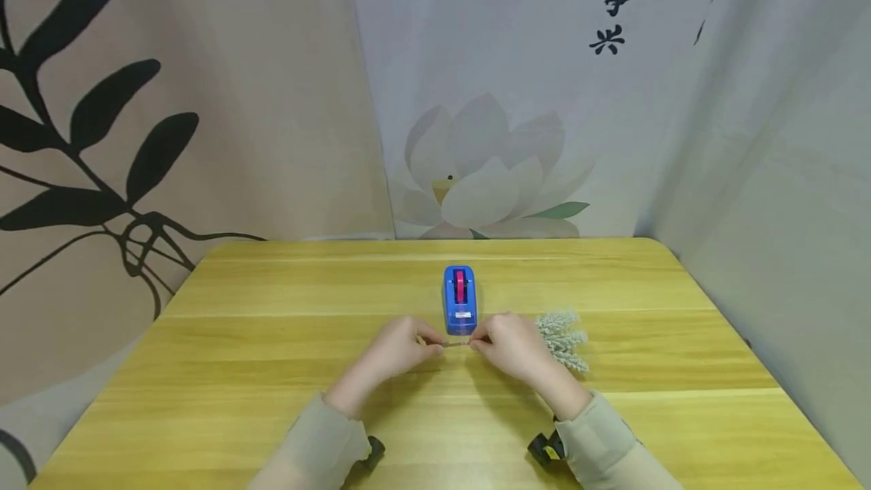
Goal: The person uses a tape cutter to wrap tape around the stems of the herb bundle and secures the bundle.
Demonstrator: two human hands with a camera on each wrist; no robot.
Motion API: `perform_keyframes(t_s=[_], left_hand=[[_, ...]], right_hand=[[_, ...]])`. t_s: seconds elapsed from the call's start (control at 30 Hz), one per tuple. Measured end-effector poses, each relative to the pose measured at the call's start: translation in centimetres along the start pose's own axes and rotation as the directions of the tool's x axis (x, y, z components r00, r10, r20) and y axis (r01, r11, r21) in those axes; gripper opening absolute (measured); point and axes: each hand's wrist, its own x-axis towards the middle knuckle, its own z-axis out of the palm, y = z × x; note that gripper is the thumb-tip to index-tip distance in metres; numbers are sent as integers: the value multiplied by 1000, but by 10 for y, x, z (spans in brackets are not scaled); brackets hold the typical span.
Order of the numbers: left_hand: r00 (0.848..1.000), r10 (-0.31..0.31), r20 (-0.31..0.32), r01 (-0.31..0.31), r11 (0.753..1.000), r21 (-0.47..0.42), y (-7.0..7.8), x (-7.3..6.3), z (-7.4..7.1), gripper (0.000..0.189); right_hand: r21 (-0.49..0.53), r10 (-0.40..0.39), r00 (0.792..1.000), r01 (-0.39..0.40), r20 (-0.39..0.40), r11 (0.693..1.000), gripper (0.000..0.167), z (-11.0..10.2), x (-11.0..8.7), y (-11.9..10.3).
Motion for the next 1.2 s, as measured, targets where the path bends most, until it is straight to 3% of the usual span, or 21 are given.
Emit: perform_keyframes(t_s=[0.43,0.87,1.2], left_hand=[[998,57,4,-57,992,112,1,1,1,21],[999,43,-4,-42,994,104,4,-1,3,16],[998,45,-31,-41,993,112,4,1,3,13]], right_hand=[[-65,11,997,-16,-72,998,5,3,0,-3],[-34,19,998,-21,-62,999,8,2,-2,-1],[-88,-6,997,-1,-75,996,8,1,-1,-2]])
